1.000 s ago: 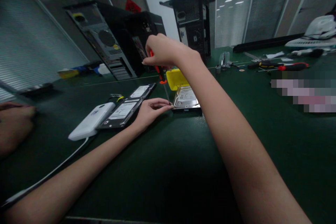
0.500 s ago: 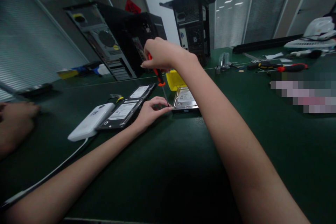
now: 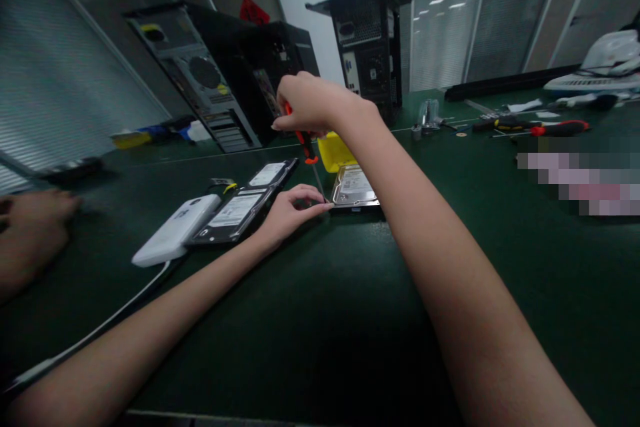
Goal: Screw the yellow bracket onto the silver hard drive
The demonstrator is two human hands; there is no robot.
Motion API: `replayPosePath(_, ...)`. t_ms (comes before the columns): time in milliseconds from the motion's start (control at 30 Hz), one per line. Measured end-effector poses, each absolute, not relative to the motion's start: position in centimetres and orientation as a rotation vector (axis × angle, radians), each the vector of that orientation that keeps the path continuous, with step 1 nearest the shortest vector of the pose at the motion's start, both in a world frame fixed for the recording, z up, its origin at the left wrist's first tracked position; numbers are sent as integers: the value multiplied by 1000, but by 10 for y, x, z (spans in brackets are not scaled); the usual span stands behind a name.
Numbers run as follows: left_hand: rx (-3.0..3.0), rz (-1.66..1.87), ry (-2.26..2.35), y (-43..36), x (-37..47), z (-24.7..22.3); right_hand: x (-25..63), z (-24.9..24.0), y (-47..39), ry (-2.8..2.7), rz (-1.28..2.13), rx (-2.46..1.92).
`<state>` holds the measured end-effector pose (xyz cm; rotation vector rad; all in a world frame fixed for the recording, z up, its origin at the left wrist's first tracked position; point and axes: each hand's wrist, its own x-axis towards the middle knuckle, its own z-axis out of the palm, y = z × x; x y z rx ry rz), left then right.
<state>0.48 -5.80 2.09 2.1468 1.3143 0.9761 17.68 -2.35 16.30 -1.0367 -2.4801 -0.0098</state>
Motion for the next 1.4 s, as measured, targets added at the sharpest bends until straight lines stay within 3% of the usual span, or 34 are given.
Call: replayPosePath(1400, 2169, 899, 1275, -56, 3, 16, 166, 158, -24, -2518, -29, -982)
